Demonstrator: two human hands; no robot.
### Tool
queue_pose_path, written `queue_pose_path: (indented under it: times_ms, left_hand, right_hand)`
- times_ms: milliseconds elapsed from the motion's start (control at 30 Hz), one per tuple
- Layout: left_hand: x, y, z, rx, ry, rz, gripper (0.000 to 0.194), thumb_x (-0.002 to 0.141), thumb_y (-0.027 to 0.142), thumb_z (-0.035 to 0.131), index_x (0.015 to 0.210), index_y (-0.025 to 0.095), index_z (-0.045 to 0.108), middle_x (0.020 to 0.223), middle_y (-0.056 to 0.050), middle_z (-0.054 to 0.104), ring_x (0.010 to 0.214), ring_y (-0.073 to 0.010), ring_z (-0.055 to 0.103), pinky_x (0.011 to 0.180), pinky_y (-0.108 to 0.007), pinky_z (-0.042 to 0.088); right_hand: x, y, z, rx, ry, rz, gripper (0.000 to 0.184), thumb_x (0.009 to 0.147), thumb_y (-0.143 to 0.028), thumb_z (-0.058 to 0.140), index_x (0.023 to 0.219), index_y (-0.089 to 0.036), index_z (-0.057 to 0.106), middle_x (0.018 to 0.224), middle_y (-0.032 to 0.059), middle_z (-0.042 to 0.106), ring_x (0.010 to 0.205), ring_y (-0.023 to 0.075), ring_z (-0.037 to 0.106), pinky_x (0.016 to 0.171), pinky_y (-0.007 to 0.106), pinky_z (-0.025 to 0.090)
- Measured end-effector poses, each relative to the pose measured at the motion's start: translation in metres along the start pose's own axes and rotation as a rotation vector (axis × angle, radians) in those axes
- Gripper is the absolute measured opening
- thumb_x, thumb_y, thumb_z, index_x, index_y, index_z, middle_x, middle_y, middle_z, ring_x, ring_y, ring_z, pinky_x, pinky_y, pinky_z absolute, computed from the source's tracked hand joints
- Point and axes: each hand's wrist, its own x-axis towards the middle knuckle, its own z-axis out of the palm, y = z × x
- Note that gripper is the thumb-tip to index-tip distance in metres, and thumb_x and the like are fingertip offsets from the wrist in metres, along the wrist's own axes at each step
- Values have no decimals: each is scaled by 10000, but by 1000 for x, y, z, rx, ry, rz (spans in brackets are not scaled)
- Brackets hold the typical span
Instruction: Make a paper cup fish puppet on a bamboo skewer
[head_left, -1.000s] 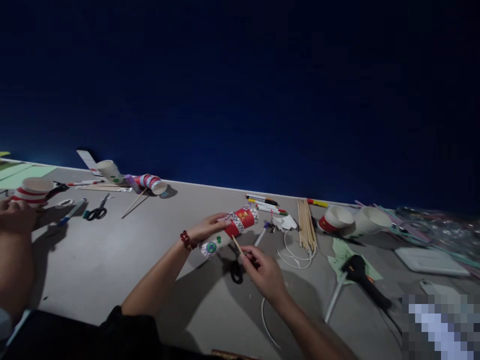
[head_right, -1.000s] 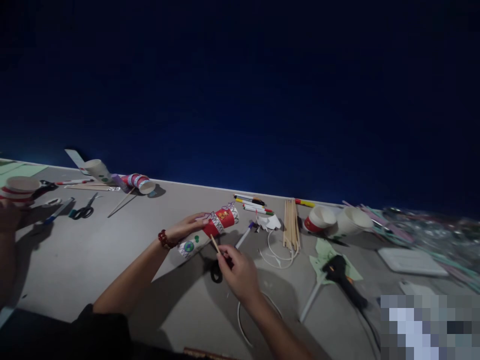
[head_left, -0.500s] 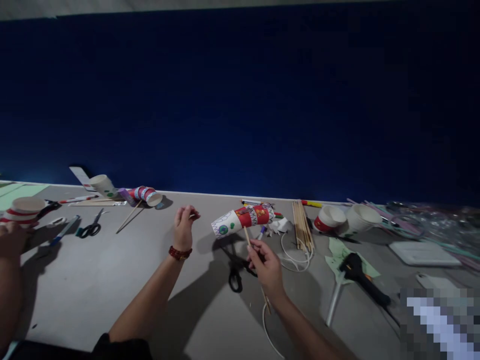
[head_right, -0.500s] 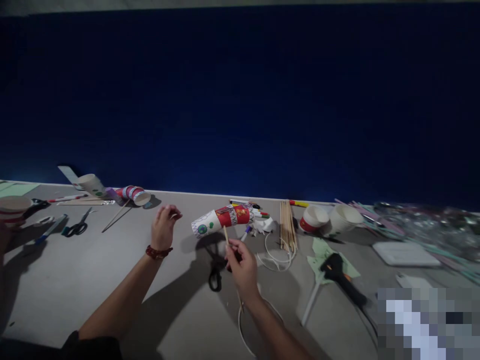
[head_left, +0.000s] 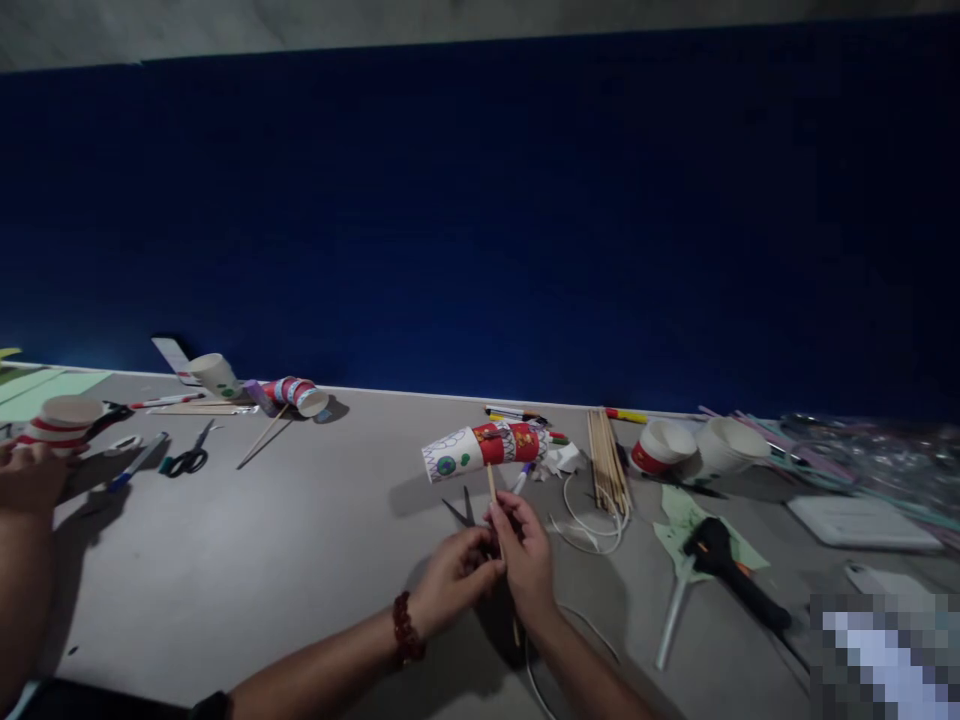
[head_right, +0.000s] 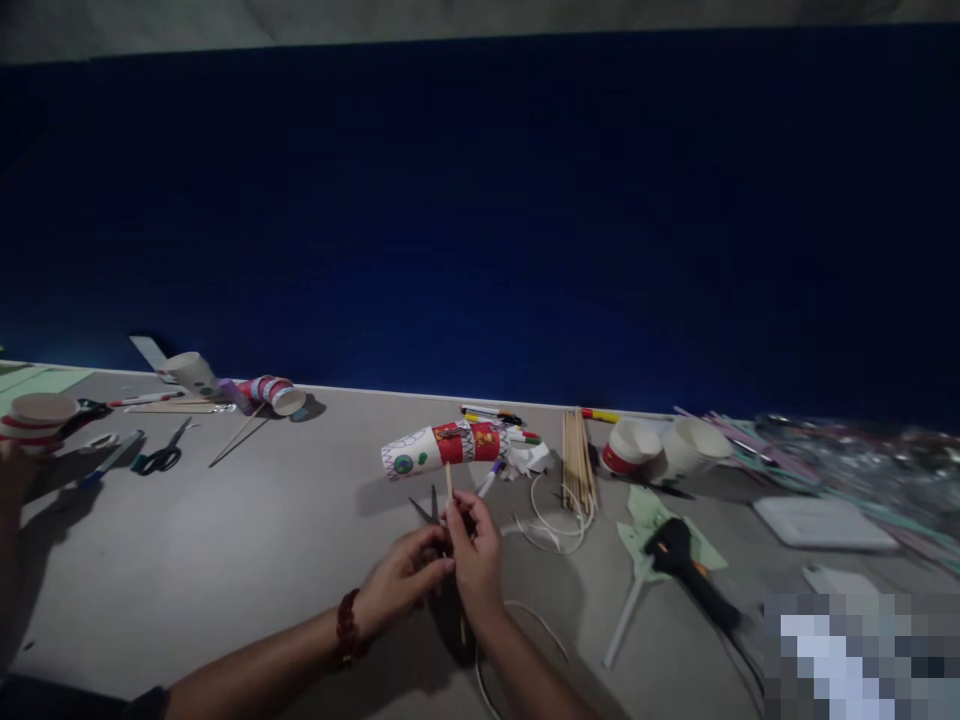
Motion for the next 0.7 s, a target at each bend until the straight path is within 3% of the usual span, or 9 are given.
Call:
queue_pose_path:
  times_ms: [200, 467, 600, 700]
  left_hand:
    - [6, -8, -1, -255, -3, -70, 488, 736, 615, 735, 882, 191, 541, 670, 39, 537, 447, -71, 472, 408, -187, 369]
    - [9, -11, -8, -299, 56, -88, 498, 703, 626, 761, 822, 205, 523, 595, 40, 549, 444, -97, 503, 448, -221, 437]
    - [11, -6, -25, -291, 95, -89, 466, 734, 599, 746, 871, 195, 558, 612, 40, 553, 459, -102, 516, 458, -231, 457]
    - [18, -4, -52, -256, 142, -67, 440, 736, 562, 755, 869, 180, 581, 634, 38, 558, 494, -101, 536, 492, -231, 471]
  right_hand:
    - [-3, -7, 5, 36, -4, -1, 383, 794, -508, 726, 1006, -192, 682, 837, 44, 701, 766, 206, 659, 697, 302, 552]
    - [-2, -4, 5, -17, -60, -27, 373, 821, -497, 699, 1035, -193, 675, 899, 64, 715, 837, 226, 669, 767, 329, 548]
    - [3, -10, -1, -43, -54, -53, 375, 831, -476, 698, 1094, -210, 673, 988, 70, 718, 885, 222, 666, 808, 332, 538]
    - [7, -30, -14, -17, -14, -78, 317, 826, -447, 716, 1053, -226, 698, 922, 54, 711, 821, 206, 652, 742, 316, 535]
